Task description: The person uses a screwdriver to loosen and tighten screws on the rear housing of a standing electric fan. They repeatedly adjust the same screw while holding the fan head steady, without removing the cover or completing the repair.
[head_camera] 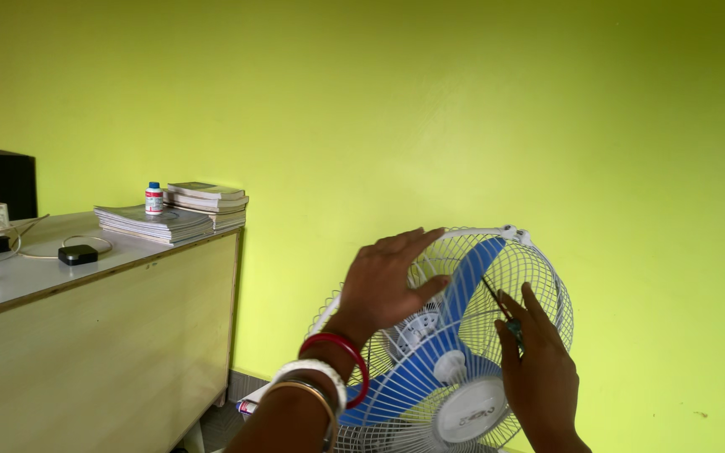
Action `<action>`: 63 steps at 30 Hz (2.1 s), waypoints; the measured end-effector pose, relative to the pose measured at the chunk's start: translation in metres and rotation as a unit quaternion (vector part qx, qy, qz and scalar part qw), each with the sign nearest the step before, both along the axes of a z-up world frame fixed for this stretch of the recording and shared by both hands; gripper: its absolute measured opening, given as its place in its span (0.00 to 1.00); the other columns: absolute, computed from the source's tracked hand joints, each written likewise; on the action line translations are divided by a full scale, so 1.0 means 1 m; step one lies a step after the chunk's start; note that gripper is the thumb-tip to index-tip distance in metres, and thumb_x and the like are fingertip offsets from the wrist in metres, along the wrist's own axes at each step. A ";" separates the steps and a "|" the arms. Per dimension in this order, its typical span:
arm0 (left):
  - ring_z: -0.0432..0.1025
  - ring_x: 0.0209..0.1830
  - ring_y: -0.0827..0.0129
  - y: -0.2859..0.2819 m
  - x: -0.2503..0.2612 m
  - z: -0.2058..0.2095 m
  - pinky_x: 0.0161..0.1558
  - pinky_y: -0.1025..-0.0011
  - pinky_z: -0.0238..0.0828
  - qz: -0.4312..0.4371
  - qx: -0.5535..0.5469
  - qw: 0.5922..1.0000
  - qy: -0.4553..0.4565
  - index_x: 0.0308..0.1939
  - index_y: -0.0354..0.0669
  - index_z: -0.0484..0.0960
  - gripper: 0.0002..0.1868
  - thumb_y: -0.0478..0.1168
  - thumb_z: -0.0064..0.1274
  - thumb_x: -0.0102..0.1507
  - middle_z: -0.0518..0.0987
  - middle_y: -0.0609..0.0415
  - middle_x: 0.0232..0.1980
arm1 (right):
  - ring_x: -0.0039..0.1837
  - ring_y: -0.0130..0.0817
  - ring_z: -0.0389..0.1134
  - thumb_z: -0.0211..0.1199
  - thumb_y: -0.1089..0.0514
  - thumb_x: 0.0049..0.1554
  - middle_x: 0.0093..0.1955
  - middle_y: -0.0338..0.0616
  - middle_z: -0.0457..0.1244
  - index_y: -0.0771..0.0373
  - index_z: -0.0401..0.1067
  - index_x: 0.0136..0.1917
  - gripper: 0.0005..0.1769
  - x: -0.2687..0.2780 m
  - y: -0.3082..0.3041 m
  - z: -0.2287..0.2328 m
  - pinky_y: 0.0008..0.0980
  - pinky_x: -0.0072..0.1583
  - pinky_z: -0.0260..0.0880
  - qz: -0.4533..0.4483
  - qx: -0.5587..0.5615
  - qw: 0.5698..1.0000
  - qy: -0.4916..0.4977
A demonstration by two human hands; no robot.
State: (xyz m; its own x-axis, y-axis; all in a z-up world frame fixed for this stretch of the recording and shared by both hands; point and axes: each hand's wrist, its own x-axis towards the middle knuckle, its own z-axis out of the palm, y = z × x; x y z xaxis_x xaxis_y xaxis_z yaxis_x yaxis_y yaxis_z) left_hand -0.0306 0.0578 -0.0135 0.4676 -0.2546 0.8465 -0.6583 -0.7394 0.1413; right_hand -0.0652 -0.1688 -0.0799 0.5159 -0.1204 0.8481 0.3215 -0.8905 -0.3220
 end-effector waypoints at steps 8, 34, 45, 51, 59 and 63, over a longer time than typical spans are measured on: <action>0.63 0.72 0.52 0.038 0.015 -0.012 0.67 0.49 0.54 0.050 -0.033 0.998 0.013 0.76 0.69 0.63 0.34 0.57 0.48 0.65 0.69 0.47 0.73 | 0.52 0.39 0.73 0.57 0.51 0.65 0.55 0.44 0.70 0.51 0.75 0.63 0.15 -0.011 -0.018 0.008 0.39 0.54 0.72 0.015 0.075 0.997 -0.029; 0.54 0.81 0.48 0.109 0.114 -0.033 0.78 0.59 0.45 0.065 -0.211 0.947 0.232 0.74 0.46 0.65 0.36 0.65 0.31 0.71 0.63 0.42 0.79 | 0.36 0.47 0.69 0.61 0.43 0.63 0.34 0.46 0.66 0.62 0.68 0.40 0.21 -0.051 0.017 0.011 0.44 0.40 0.67 -0.060 0.024 0.998 0.028; 0.68 0.71 0.47 0.031 0.017 0.078 0.73 0.43 0.48 0.107 -0.169 0.940 0.275 0.66 0.49 0.71 0.43 0.77 0.36 0.63 0.82 0.44 0.62 | 0.33 0.46 0.69 0.68 0.50 0.55 0.34 0.48 0.65 0.61 0.69 0.38 0.15 -0.080 0.070 0.010 0.42 0.37 0.68 0.053 0.106 0.993 -0.012; 0.50 0.74 0.32 -0.020 -0.003 0.085 0.67 0.26 0.44 0.252 0.004 0.923 0.292 0.69 0.54 0.69 0.39 0.59 0.60 0.57 0.61 0.46 0.73 | 0.39 0.43 0.72 0.64 0.65 0.46 0.39 0.49 0.68 0.63 0.72 0.44 0.10 -0.083 0.106 0.003 0.40 0.40 0.68 0.129 0.109 0.986 -0.009; 0.62 0.69 0.41 -0.007 0.004 0.070 0.67 0.34 0.55 0.231 0.035 0.946 0.224 0.42 0.59 0.90 0.11 0.48 0.58 0.57 0.75 0.53 0.60 | 0.43 0.35 0.73 0.62 0.57 0.58 0.45 0.43 0.73 0.57 0.78 0.53 0.10 -0.022 0.034 -0.017 0.34 0.48 0.72 0.129 0.209 0.968 0.054; 0.68 0.63 0.46 0.004 0.001 0.069 0.63 0.47 0.66 0.209 0.032 0.954 0.214 0.38 0.61 0.90 0.09 0.48 0.57 0.58 0.76 0.54 0.57 | 0.56 0.45 0.72 0.60 0.51 0.61 0.57 0.47 0.69 0.51 0.77 0.62 0.16 0.028 -0.024 -0.019 0.43 0.56 0.71 0.007 0.093 0.990 0.105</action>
